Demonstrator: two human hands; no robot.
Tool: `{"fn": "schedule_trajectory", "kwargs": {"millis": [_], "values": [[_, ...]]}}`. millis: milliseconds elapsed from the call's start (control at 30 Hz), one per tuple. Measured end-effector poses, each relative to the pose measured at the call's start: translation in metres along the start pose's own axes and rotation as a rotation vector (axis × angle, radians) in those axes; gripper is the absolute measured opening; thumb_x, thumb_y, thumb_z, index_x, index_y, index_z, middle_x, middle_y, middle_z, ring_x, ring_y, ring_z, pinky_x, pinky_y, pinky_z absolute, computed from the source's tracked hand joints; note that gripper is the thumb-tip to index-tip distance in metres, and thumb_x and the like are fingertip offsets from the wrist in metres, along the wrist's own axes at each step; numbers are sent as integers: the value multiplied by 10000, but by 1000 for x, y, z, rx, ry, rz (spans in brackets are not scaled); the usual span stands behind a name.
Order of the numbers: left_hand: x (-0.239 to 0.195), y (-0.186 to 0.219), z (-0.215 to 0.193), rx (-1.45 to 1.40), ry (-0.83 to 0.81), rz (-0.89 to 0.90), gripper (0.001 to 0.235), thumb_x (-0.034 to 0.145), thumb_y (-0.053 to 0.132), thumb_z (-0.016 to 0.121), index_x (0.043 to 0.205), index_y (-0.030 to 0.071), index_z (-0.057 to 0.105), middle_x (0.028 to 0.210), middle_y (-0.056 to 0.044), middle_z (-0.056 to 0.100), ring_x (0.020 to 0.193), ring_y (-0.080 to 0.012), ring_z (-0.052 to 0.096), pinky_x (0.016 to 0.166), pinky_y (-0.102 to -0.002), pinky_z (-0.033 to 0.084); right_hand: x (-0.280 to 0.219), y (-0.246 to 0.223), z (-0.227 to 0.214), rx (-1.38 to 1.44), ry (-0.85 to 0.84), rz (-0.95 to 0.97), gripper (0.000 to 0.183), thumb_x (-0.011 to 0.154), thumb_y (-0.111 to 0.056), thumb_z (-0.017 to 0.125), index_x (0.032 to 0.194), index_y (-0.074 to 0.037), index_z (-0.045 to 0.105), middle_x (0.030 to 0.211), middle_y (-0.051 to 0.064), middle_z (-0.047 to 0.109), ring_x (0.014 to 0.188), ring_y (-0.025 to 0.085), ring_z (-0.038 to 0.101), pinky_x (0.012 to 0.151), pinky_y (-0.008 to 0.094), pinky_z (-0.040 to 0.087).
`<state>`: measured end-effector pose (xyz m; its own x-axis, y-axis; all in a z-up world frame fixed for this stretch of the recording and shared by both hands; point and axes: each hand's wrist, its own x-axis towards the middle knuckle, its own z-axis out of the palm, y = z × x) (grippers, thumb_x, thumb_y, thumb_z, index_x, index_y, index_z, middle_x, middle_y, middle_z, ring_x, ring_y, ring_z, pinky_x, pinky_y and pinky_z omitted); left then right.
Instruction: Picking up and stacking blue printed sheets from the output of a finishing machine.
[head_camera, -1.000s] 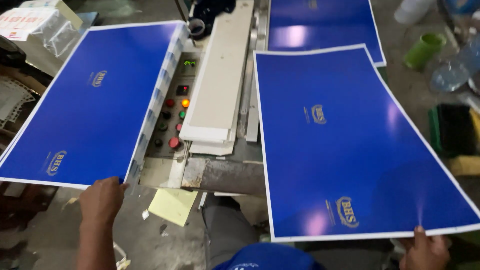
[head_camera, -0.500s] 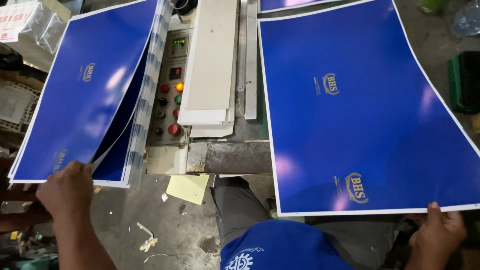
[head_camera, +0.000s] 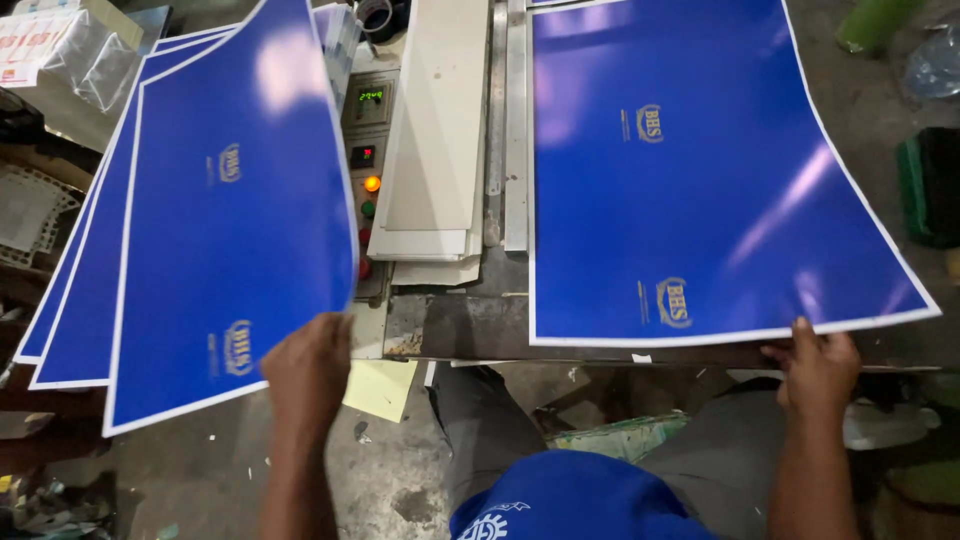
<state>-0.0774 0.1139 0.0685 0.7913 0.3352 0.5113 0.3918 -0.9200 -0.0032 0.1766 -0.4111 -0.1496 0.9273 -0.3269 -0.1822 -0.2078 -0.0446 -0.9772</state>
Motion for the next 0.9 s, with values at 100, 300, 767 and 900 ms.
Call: {"fn": "schedule_trajectory", "kwargs": {"millis": [100,300,767,900], "values": [[-1,23,14,-133,-54,-107,265,976,291,726,808,87,704,714,-126,706,574,-327,657,541,-455,488,32,13,10,174,-159,-88,295,1112,-104,584,1399,-42,614,1116,62,690,893,161,687,682,313,598],[-10,52,26,-512,-326,-333,173,939,252,704,979,99,773,717,-193,703,581,-362,688,568,-453,520,29,35,9,157,-255,35,376,1119,-146,554,1478,-34,564,1133,139,707,907,224,694,672,313,561],[-23,217,95,-1010,-269,192,196,959,232,739,1023,46,741,889,-183,747,804,-382,728,695,-476,561,-137,55,117,-272,-1090,-161,422,884,-151,737,1283,-56,640,1113,53,738,943,154,691,787,319,586],[-21,200,91,-1042,-264,260,227,954,259,748,1037,47,741,920,-183,752,828,-382,732,721,-466,573,-105,124,115,-153,-1059,-265,242,991,-154,663,1189,-17,674,1021,72,745,944,155,691,816,321,576]]}}
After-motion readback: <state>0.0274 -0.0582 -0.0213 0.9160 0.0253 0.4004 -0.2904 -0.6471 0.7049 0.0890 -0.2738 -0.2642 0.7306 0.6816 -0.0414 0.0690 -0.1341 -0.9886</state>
